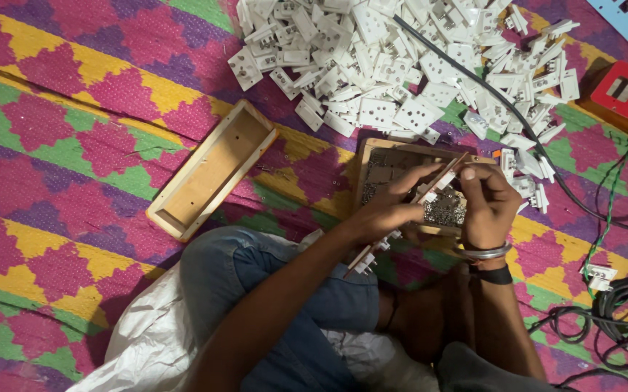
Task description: The person sits on a patterned mat and assembles white plastic electrical socket components into a red multi-socket housing. They insert the components and secure them with screws using a screwdriver, then place the completed unit aside.
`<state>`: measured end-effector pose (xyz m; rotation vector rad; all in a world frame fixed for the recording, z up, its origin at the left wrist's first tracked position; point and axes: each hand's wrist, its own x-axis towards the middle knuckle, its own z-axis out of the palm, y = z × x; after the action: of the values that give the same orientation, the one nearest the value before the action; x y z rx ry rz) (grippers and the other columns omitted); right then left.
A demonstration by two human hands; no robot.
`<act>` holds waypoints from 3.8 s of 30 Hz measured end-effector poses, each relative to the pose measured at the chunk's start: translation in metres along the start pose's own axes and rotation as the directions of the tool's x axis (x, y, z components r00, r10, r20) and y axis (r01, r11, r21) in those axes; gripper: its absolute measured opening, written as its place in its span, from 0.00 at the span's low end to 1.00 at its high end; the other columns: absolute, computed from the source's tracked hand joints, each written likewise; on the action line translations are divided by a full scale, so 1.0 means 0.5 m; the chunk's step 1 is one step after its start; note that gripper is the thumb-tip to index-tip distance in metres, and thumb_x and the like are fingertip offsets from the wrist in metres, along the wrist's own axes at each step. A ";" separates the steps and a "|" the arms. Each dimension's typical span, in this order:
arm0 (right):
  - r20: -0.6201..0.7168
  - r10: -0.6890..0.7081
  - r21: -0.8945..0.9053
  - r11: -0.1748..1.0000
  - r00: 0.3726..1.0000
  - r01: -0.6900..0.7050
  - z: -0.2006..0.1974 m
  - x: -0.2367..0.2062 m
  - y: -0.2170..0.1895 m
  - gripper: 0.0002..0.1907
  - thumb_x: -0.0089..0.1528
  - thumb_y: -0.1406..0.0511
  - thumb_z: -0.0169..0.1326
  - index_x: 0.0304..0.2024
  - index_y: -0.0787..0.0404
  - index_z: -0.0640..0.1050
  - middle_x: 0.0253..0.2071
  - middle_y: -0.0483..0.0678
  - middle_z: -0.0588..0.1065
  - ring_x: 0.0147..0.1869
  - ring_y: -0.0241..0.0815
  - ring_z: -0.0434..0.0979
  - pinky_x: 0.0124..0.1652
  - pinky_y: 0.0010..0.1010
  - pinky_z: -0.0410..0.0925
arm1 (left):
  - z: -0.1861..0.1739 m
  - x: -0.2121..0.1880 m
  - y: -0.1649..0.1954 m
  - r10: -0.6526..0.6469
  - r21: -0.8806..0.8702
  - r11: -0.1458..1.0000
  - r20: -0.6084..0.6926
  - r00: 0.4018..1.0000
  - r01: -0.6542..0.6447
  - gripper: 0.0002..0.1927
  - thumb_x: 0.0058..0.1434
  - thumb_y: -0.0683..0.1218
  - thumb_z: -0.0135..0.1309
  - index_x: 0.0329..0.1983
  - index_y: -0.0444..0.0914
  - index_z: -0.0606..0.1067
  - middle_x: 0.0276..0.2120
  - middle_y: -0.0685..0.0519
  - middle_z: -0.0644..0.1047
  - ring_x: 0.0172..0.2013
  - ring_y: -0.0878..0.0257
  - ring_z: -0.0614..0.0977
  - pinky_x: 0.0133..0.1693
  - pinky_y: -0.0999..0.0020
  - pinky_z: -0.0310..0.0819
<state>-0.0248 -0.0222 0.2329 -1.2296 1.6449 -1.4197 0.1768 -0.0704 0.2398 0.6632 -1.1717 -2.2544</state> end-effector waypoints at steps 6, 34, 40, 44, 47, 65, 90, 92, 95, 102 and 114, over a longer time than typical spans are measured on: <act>0.020 0.063 -0.069 0.996 0.998 -0.062 -0.006 0.003 -0.029 0.06 0.69 0.71 0.57 0.46 0.69 0.82 0.43 0.47 0.78 0.43 0.33 0.75 0.45 0.24 0.69 | 0.002 0.002 0.004 -0.056 -0.001 0.998 -0.009 0.998 0.056 0.43 0.56 0.39 0.48 0.77 0.43 0.53 0.60 0.41 0.70 0.40 0.54 0.84 0.36 0.61 0.84; 0.125 0.200 -0.456 0.881 0.972 -0.123 -0.066 0.005 0.062 0.09 0.59 0.71 0.60 0.42 0.67 0.84 0.34 0.51 0.85 0.36 0.35 0.84 0.37 0.27 0.75 | -0.111 0.092 -0.131 0.515 0.426 0.800 -0.125 0.848 -0.423 0.43 0.50 0.40 0.53 0.73 0.42 0.61 0.50 0.46 0.76 0.43 0.64 0.77 0.49 0.64 0.70; 0.051 0.284 -0.298 0.919 0.958 -0.256 -0.043 0.004 0.020 0.07 0.63 0.71 0.61 0.42 0.70 0.83 0.30 0.52 0.82 0.32 0.36 0.80 0.33 0.27 0.72 | -0.169 0.170 -0.247 0.116 0.071 0.991 -0.082 0.990 -0.110 0.44 0.54 0.36 0.50 0.78 0.39 0.60 0.45 0.44 0.77 0.33 0.65 0.75 0.40 0.68 0.72; 0.096 0.279 -0.028 0.960 0.956 -0.277 -0.042 0.011 -0.001 0.07 0.66 0.71 0.57 0.44 0.70 0.82 0.34 0.50 0.81 0.34 0.34 0.79 0.37 0.24 0.73 | -0.170 0.136 -0.237 0.832 0.489 0.356 0.223 0.509 -0.796 0.19 0.57 0.38 0.57 0.50 0.48 0.71 0.66 0.37 0.64 0.57 0.50 0.74 0.51 0.66 0.73; 0.088 0.237 0.048 0.969 0.968 -0.242 -0.045 0.013 -0.028 0.07 0.64 0.73 0.58 0.45 0.71 0.80 0.36 0.51 0.81 0.36 0.36 0.81 0.39 0.25 0.74 | -0.148 0.108 -0.199 0.775 0.540 0.413 0.215 0.594 -0.734 0.14 0.57 0.39 0.55 0.46 0.43 0.72 0.68 0.40 0.64 0.54 0.61 0.76 0.50 0.69 0.74; 0.136 0.206 0.211 0.950 0.969 -0.231 -0.009 0.041 -0.036 0.06 0.66 0.78 0.56 0.45 0.72 0.80 0.45 0.49 0.78 0.46 0.35 0.76 0.49 0.25 0.69 | -0.046 0.047 -0.037 0.097 0.097 0.990 0.038 0.995 -0.101 0.43 0.54 0.41 0.49 0.77 0.32 0.59 0.42 0.45 0.80 0.36 0.65 0.79 0.42 0.70 0.76; 0.045 0.035 -0.007 0.999 0.998 -0.034 0.012 0.011 -0.028 0.05 0.70 0.73 0.57 0.49 0.67 0.78 0.44 0.42 0.76 0.45 0.28 0.72 0.45 0.20 0.67 | -0.037 0.042 -0.052 0.025 -0.128 0.991 0.028 0.999 -0.021 0.43 0.56 0.41 0.49 0.78 0.34 0.55 0.40 0.48 0.76 0.36 0.64 0.78 0.40 0.68 0.76; 0.044 0.042 -0.003 0.999 0.998 -0.042 0.016 0.011 -0.035 0.06 0.70 0.72 0.57 0.50 0.67 0.78 0.44 0.42 0.77 0.46 0.29 0.74 0.48 0.20 0.68 | -0.038 0.043 -0.053 -0.037 -0.159 0.986 0.027 0.999 0.041 0.43 0.55 0.41 0.48 0.77 0.35 0.54 0.35 0.47 0.75 0.32 0.63 0.77 0.36 0.65 0.76; 0.046 0.043 0.081 0.996 0.998 -0.046 0.022 0.013 -0.042 0.08 0.67 0.72 0.59 0.48 0.67 0.77 0.43 0.42 0.77 0.45 0.30 0.76 0.45 0.21 0.71 | -0.038 0.048 -0.059 -0.023 -0.123 0.992 0.024 0.999 0.026 0.44 0.54 0.41 0.49 0.77 0.35 0.54 0.36 0.48 0.75 0.33 0.64 0.78 0.37 0.65 0.77; 0.001 -0.069 -0.094 0.993 0.998 0.069 0.019 0.016 -0.028 0.03 0.69 0.74 0.61 0.43 0.70 0.80 0.42 0.45 0.75 0.41 0.32 0.72 0.41 0.22 0.66 | -0.035 0.043 -0.072 0.093 -0.012 0.996 0.042 0.995 -0.093 0.43 0.58 0.40 0.49 0.79 0.37 0.53 0.47 0.47 0.75 0.41 0.63 0.78 0.42 0.67 0.77; -0.092 0.054 0.225 0.974 0.994 -0.032 0.010 0.027 -0.005 0.08 0.66 0.76 0.59 0.41 0.62 0.73 0.37 0.44 0.74 0.41 0.32 0.72 0.43 0.22 0.67 | -0.012 0.033 -0.052 -0.042 -0.138 0.989 0.060 0.997 0.050 0.45 0.54 0.37 0.50 0.78 0.41 0.52 0.48 0.45 0.74 0.31 0.57 0.83 0.31 0.61 0.82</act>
<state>-0.0247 -0.0365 0.2358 -1.0057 1.5167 -1.6112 0.1628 -0.0715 0.2118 0.5797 -1.0227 -2.3832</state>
